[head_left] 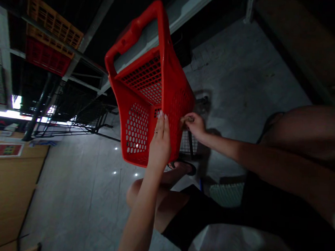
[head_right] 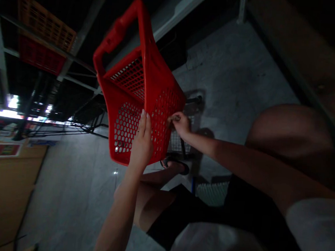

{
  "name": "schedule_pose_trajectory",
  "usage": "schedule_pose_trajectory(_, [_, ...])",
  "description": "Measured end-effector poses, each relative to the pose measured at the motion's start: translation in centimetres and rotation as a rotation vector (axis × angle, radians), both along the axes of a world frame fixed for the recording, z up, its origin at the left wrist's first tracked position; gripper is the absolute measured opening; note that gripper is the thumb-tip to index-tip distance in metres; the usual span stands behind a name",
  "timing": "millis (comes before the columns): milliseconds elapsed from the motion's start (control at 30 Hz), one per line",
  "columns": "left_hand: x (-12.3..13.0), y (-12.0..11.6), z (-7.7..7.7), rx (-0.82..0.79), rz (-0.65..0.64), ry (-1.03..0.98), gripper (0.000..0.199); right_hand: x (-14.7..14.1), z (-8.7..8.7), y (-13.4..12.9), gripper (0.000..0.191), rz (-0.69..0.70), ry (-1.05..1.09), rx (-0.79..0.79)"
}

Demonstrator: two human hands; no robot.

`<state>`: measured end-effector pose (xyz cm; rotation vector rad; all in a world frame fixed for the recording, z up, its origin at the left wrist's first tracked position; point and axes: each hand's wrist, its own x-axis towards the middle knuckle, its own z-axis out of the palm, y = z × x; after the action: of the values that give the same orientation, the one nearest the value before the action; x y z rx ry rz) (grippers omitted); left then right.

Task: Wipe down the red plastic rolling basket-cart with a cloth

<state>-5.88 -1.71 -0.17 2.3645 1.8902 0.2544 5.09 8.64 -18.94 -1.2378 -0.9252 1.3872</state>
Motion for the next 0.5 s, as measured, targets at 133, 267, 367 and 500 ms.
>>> schedule_pose_trajectory(133, [0.6, -0.1, -0.4, -0.009, 0.019, 0.012, 0.092, 1.3, 1.8, 9.2, 0.015, -0.243, -0.015, 0.056])
schedule_pose_trajectory(267, [0.9, 0.2, -0.9, 0.000, 0.008, -0.073, 0.095, 1.6, 4.1, 12.8, 0.013, -0.374, 0.033, 0.040])
schedule_pose_trajectory(367, [0.5, 1.0, -1.5, 0.017, -0.060, -0.315, 0.098, 1.0, 5.2, 10.5, 0.012, -0.371, 0.012, 0.070])
schedule_pose_trajectory(500, [-0.2, 2.5, -2.7, 0.019, -0.020, -0.516, 0.087, 0.8, 5.8, 5.4, 0.017, -0.159, -0.047, 0.223])
